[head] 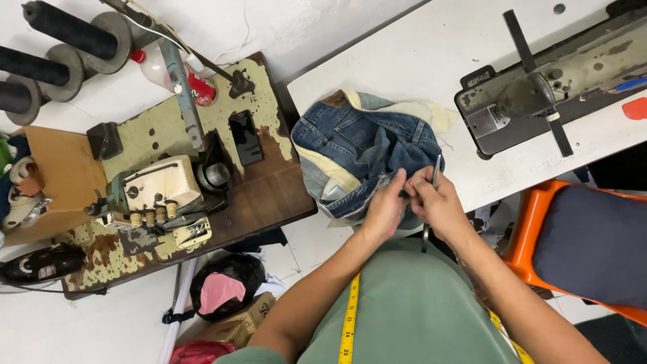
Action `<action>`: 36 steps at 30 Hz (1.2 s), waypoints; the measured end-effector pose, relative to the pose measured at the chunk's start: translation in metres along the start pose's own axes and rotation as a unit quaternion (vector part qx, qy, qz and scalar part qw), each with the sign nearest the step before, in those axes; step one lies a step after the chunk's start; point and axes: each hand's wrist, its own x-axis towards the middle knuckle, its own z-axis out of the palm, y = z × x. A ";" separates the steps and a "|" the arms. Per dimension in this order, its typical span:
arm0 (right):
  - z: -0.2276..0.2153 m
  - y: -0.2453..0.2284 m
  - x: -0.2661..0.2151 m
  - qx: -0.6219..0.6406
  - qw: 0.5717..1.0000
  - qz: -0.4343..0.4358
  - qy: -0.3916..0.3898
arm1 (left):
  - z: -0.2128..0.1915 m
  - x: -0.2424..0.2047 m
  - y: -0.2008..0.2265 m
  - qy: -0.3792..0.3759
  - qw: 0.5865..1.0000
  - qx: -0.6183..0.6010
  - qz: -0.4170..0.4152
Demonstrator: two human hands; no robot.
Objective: Trimming loose threads from a pair of denim jeans using scissors in a sewing factory environment.
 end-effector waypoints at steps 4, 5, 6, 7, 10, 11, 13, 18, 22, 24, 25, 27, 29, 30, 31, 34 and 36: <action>-0.008 0.006 -0.003 -0.047 0.999 0.018 0.016 | 0.029 -0.033 0.048 0.039 0.940 0.340 -0.019; -0.010 0.006 -0.007 -0.068 0.997 0.018 0.016 | 0.027 -0.035 0.043 0.043 0.926 0.373 -0.030; -0.012 0.005 -0.008 -0.089 0.996 0.016 0.016 | 0.026 -0.036 0.040 0.048 0.912 0.405 -0.040; -0.016 0.006 -0.010 -0.089 0.996 0.015 0.016 | 0.025 -0.037 0.039 0.047 0.912 0.405 -0.039; -0.027 0.010 -0.018 -0.134 0.991 0.012 0.002 | 0.010 -0.024 0.035 0.026 0.893 0.446 -0.057; -0.034 0.011 -0.022 -0.134 0.991 0.021 0.008 | -0.003 -0.010 0.033 0.122 0.938 0.323 0.005; -0.054 0.007 -0.031 -0.135 0.990 0.026 0.017 | -0.017 0.009 0.049 0.210 0.957 0.188 0.069; -0.140 0.021 -0.012 -0.436 0.890 0.103 0.082 | -0.051 0.020 0.088 0.043 0.993 -0.105 0.021; -0.183 0.069 0.038 -0.655 0.751 -0.044 0.068 | -0.049 0.011 0.104 0.069 0.993 -0.092 -0.012; -0.177 0.066 0.064 -0.704 0.709 0.035 -0.017 | -0.050 0.011 0.105 0.001 0.994 -0.105 -0.038; -0.181 0.075 0.079 -0.703 0.711 0.029 -0.020 | -0.054 0.013 0.101 0.004 0.994 -0.104 -0.032; -0.189 0.098 0.103 -0.758 0.641 -0.121 -0.029 | -0.064 0.012 0.090 -0.103 0.981 -0.158 0.047; -0.187 0.093 0.122 -0.767 0.628 -0.115 -0.066 | -0.068 0.011 0.085 -0.106 0.981 -0.151 0.062; -0.186 0.092 0.129 -0.778 0.612 -0.104 -0.099 | -0.071 0.010 0.082 -0.111 0.980 -0.146 0.071; -0.188 0.098 0.134 -0.777 0.612 -0.106 -0.105 | -0.072 0.007 0.079 -0.105 0.981 -0.146 0.073; -0.195 0.114 0.149 -0.768 0.622 -0.118 -0.098 | -0.072 0.006 0.069 -0.077 0.987 -0.103 0.094; -0.201 0.131 0.155 -0.763 0.625 -0.164 -0.024 | -0.074 0.008 0.057 -0.058 0.987 -0.038 0.146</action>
